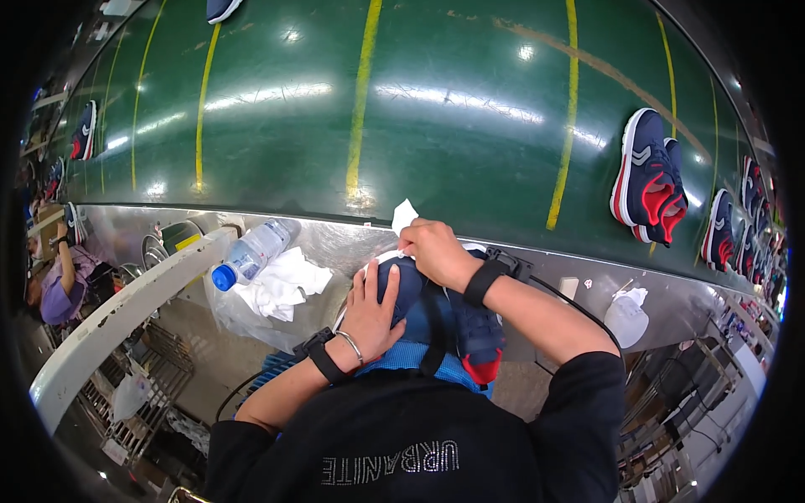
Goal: Inspecting shoes for defects and finishing them by cleaning or removing excess material on an assembly line.
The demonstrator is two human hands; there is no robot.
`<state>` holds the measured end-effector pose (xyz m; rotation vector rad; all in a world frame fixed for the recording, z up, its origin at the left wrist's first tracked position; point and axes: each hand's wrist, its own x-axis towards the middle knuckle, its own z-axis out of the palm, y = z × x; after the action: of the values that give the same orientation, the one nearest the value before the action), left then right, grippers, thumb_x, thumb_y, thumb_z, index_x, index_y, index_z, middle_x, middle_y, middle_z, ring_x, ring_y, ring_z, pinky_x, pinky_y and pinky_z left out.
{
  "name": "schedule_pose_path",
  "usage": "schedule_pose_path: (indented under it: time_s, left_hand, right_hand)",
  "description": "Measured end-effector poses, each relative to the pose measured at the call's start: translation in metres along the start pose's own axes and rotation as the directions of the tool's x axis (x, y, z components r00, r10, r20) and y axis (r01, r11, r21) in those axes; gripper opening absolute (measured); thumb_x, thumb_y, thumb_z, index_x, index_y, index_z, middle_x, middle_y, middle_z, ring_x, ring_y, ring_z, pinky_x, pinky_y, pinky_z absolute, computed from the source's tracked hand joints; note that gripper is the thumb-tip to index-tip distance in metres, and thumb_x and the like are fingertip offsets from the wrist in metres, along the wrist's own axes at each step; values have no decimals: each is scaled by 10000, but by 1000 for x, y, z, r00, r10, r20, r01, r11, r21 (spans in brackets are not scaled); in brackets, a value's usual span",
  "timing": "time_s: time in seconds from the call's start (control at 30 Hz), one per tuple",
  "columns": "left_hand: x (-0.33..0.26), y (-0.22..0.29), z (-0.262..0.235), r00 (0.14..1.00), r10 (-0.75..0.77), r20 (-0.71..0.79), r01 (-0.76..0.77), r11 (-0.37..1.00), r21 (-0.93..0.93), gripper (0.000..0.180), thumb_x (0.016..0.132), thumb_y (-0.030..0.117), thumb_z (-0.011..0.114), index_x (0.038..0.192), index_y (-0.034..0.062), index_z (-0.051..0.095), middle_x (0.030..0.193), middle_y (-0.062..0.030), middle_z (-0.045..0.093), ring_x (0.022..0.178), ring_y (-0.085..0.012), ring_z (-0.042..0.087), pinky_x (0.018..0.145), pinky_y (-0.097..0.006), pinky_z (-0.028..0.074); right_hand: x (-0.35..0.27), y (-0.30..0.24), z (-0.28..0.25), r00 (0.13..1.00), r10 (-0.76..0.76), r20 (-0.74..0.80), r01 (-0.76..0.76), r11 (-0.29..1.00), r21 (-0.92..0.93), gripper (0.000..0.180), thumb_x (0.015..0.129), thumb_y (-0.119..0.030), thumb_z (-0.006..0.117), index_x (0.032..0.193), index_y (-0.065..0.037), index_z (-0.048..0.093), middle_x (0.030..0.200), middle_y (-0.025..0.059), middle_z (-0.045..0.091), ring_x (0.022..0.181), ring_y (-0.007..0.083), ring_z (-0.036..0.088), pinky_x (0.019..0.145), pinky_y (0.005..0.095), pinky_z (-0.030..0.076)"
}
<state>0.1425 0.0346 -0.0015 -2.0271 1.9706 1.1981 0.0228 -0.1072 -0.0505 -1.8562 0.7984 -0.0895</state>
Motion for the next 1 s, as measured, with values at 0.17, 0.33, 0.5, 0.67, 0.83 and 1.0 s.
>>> schedule_pose_path:
  time_s: [0.17, 0.33, 0.5, 0.67, 0.83, 1.0]
  left_hand:
    - [0, 1, 1, 999, 30, 45, -31, 999, 11, 811, 701, 258, 646, 1339, 29, 200, 1330, -317, 150, 1162, -513, 250, 929, -537, 300]
    - [0, 0, 0, 999, 26, 46, -26, 1000, 2, 806, 701, 256, 646, 1339, 34, 205, 1332, -315, 149, 1162, -513, 249, 927, -541, 298]
    - [2, -1, 1, 998, 21, 67, -21, 1000, -1, 815, 714, 272, 629, 1356, 54, 176, 1351, -307, 125, 1178, -520, 227, 904, -583, 304]
    - [2, -4, 3, 998, 49, 43, -48, 999, -2, 815, 712, 272, 632, 1352, 47, 181, 1349, -307, 131, 1171, -517, 243, 898, -581, 308]
    - [2, -1, 1, 998, 33, 56, -33, 999, 10, 820, 712, 275, 633, 1353, 46, 175, 1348, -307, 134, 1172, -516, 238, 903, -575, 308]
    - [2, -4, 4, 998, 31, 63, -32, 999, 17, 828, 713, 272, 633, 1355, 43, 163, 1348, -307, 134, 1171, -518, 236, 905, -571, 308]
  right_hand:
    - [-17, -7, -6, 997, 70, 15, -71, 996, 56, 31, 723, 22, 548, 713, 16, 577, 741, 167, 561, 731, 344, 554, 654, 384, 435]
    - [-24, -13, -13, 995, 96, 31, -96, 995, 7, 26, 720, 22, 558, 733, 14, 580, 740, 169, 566, 708, 346, 564, 654, 386, 442]
    - [-22, -6, -8, 990, 140, 16, -141, 989, 44, 18, 707, 28, 557, 716, 19, 570, 713, 182, 558, 707, 351, 558, 648, 402, 436]
    - [-18, -1, -3, 994, 104, -17, -104, 994, 35, 7, 709, 19, 570, 705, 13, 568, 702, 168, 560, 682, 323, 561, 610, 377, 429]
    - [-22, -3, -4, 992, 121, -26, -120, 993, 20, 11, 708, 16, 569, 715, 13, 577, 709, 165, 565, 688, 326, 561, 613, 375, 430]
    - [-18, -5, -1, 993, 116, -27, -116, 993, 0, 16, 703, 11, 579, 719, 15, 579, 721, 168, 567, 705, 329, 561, 630, 376, 429]
